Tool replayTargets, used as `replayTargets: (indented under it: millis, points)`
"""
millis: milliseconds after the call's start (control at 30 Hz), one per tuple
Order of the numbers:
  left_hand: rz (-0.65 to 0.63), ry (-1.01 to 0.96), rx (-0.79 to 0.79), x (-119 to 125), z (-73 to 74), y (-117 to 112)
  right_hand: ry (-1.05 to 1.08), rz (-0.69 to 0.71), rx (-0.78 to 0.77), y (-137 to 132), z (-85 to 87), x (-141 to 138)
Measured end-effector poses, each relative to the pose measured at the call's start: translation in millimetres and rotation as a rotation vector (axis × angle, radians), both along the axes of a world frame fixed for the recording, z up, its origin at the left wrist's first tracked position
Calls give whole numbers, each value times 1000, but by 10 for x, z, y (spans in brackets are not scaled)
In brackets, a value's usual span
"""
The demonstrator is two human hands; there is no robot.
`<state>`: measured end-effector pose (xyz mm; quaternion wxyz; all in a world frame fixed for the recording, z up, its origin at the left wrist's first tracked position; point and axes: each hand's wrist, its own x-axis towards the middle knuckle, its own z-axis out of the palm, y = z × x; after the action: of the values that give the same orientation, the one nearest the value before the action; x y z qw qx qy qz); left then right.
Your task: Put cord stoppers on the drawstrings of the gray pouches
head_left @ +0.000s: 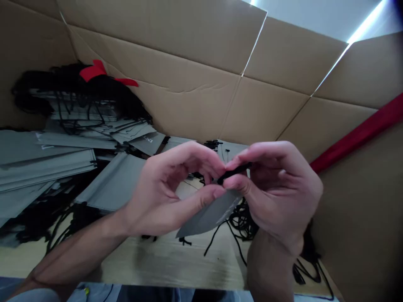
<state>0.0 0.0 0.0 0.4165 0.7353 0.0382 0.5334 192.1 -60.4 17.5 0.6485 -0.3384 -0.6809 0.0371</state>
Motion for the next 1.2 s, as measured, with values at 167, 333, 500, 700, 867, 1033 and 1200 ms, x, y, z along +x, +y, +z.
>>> replayTargets:
  millis: [167,333,500,700,867,1033,1200]
  points:
    - [-1,-8,2,-18,30,0,81,67,45,49,-19,-63]
    - [115,-35,29,-16,39,-1,-27,-3,79,8,-25,-53]
    - [184,-15,134,6,-36,34,-221,-99,87,-91,-26,13]
    - [309,89,319,-47,-57,94,-303,-127,72,-100,-28,64]
    - [385,179,505,-103,-25,134,-362,-166,-5,-89,-18,103]
    - [502,182,746,-153,-61,153,-374,-170,-36,-94,-25,117]
    - [502,155,847,-147,-101,199,-388,-151,-40,-64,-29,103]
